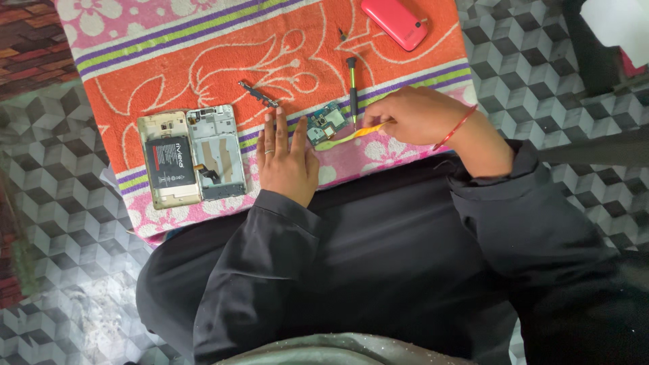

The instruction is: The person cleans a disassembled phone motherboard with a toothbrush, brushing its surface repeatedly while holding it steady on a towel-covered board. They then position the cleaned motherboard into the phone's middle frame and press it into place, working beside the phone's battery cover and small tools.

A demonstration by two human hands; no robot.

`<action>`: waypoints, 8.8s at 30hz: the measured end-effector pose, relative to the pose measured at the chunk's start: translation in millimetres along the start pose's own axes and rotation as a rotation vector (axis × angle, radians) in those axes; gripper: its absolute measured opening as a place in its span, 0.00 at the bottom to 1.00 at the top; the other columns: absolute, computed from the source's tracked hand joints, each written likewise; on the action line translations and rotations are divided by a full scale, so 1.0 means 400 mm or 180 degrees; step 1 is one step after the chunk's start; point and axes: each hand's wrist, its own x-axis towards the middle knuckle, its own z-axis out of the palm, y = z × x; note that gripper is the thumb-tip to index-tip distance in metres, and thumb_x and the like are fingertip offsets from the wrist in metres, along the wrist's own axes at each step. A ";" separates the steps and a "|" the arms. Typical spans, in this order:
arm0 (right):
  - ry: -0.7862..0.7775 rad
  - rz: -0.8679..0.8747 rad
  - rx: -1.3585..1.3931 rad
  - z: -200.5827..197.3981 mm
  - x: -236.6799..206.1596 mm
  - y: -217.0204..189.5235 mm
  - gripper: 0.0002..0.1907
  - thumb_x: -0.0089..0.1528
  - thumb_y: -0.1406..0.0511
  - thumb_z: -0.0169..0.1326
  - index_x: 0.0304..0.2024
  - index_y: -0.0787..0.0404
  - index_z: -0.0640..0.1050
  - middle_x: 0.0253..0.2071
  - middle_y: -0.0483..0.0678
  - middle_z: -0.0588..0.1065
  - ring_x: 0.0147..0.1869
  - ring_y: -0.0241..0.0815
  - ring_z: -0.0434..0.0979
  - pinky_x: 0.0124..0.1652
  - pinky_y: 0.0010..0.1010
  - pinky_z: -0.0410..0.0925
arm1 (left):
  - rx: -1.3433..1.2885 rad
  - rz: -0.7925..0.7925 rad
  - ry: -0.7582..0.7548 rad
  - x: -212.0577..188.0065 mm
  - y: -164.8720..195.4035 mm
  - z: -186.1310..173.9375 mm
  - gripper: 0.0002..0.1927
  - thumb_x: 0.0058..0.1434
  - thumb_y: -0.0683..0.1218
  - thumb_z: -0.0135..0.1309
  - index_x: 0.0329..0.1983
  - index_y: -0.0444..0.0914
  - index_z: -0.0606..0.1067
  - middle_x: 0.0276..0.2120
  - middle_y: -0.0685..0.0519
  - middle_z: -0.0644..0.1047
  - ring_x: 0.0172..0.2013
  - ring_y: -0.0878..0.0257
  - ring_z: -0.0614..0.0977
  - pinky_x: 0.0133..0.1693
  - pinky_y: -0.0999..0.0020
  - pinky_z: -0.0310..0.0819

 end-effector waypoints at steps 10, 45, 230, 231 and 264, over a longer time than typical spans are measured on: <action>0.0288 0.0039 0.0268 -0.038 -0.012 0.067 0.16 0.60 0.67 0.55 0.50 0.53 0.82 0.37 0.49 0.81 0.38 0.46 0.82 0.38 0.38 0.72 | -0.0014 -0.0008 -0.0068 0.002 -0.001 -0.005 0.30 0.63 0.47 0.51 0.69 0.39 0.70 0.74 0.37 0.57 0.74 0.41 0.56 0.71 0.46 0.49; 0.0066 -0.0018 0.0186 -0.015 0.000 0.005 0.13 0.61 0.65 0.57 0.47 0.52 0.83 0.34 0.47 0.81 0.38 0.47 0.81 0.39 0.39 0.71 | 0.0062 0.0031 -0.0035 -0.001 -0.002 0.000 0.29 0.64 0.47 0.51 0.70 0.39 0.69 0.75 0.37 0.56 0.75 0.41 0.56 0.71 0.45 0.50; 0.0427 -0.0010 -0.0176 0.042 0.000 -0.070 0.09 0.63 0.65 0.52 0.44 0.56 0.79 0.35 0.52 0.79 0.41 0.57 0.79 0.39 0.49 0.70 | -0.0123 -0.0029 0.0108 -0.008 -0.003 -0.004 0.27 0.63 0.51 0.59 0.61 0.33 0.71 0.71 0.40 0.63 0.73 0.41 0.58 0.69 0.43 0.53; 0.0415 -0.0012 -0.0216 0.045 0.001 -0.070 0.09 0.63 0.64 0.52 0.44 0.55 0.79 0.35 0.51 0.79 0.41 0.57 0.79 0.39 0.49 0.70 | -0.0125 -0.0013 0.0120 -0.009 -0.006 -0.004 0.26 0.63 0.51 0.59 0.61 0.33 0.71 0.71 0.40 0.64 0.73 0.41 0.59 0.69 0.43 0.54; 0.0093 0.0184 0.0633 0.031 0.009 -0.077 0.09 0.62 0.61 0.57 0.41 0.58 0.81 0.28 0.49 0.82 0.30 0.45 0.83 0.33 0.37 0.71 | -0.0196 -0.0122 0.0198 0.002 -0.004 -0.009 0.25 0.61 0.53 0.62 0.57 0.36 0.73 0.69 0.41 0.66 0.72 0.43 0.61 0.68 0.44 0.54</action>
